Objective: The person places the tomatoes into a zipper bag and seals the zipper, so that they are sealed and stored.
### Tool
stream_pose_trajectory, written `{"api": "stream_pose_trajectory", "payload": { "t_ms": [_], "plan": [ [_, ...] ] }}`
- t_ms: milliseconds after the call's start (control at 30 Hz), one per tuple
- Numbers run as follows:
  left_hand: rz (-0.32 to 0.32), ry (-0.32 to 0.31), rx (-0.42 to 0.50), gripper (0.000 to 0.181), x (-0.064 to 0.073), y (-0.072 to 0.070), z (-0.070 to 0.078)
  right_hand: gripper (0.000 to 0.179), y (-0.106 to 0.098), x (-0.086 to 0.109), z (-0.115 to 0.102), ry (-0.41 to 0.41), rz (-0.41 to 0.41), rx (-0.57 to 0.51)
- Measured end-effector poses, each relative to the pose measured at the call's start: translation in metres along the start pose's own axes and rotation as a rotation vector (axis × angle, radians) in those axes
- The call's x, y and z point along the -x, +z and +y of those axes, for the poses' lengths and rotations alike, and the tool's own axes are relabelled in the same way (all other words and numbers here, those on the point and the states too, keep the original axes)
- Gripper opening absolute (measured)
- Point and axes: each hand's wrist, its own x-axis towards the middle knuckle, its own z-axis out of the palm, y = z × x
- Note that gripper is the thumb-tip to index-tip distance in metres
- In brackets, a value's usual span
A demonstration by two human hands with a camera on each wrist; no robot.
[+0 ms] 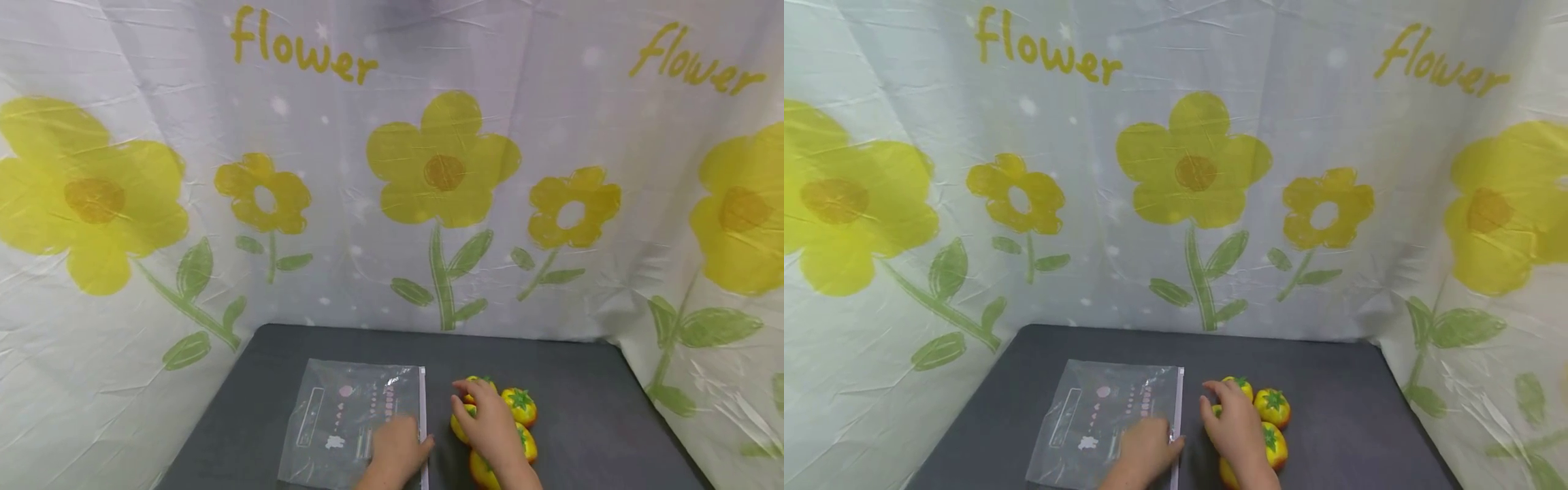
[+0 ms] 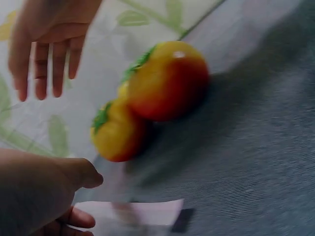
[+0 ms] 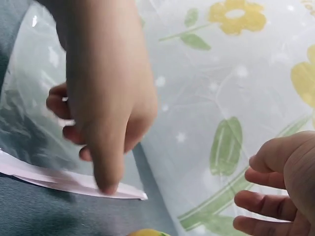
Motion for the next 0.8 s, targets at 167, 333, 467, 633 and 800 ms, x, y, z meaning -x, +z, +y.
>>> {"api": "stream_pose_trajectory", "payload": {
  "t_ms": [167, 333, 467, 633, 800],
  "plan": [
    [-0.075, -0.05, -0.035, 0.045, 0.003, 0.015, 0.002, 0.02, 0.006, 0.005, 0.001, -0.005, -0.014, 0.035],
    [-0.064, -0.053, -0.008, 0.035, 0.004, 0.026, -0.001, 0.019, 0.007, 0.006, 0.001, -0.017, 0.004, 0.062],
    [-0.033, -0.05, 0.032, 0.028, 0.002, 0.029, -0.002, 0.018, 0.005, 0.006, 0.0, -0.015, 0.005, 0.068],
    [-0.007, -0.055, 0.051, 0.019, 0.001, 0.029, -0.002, 0.018, 0.006, 0.006, 0.0, -0.022, -0.008, 0.064],
    [0.086, -0.063, 0.093, 0.02, 0.0, 0.022, 0.001, 0.018, 0.01, 0.007, 0.002, -0.051, -0.037, 0.009]
  ]
}}
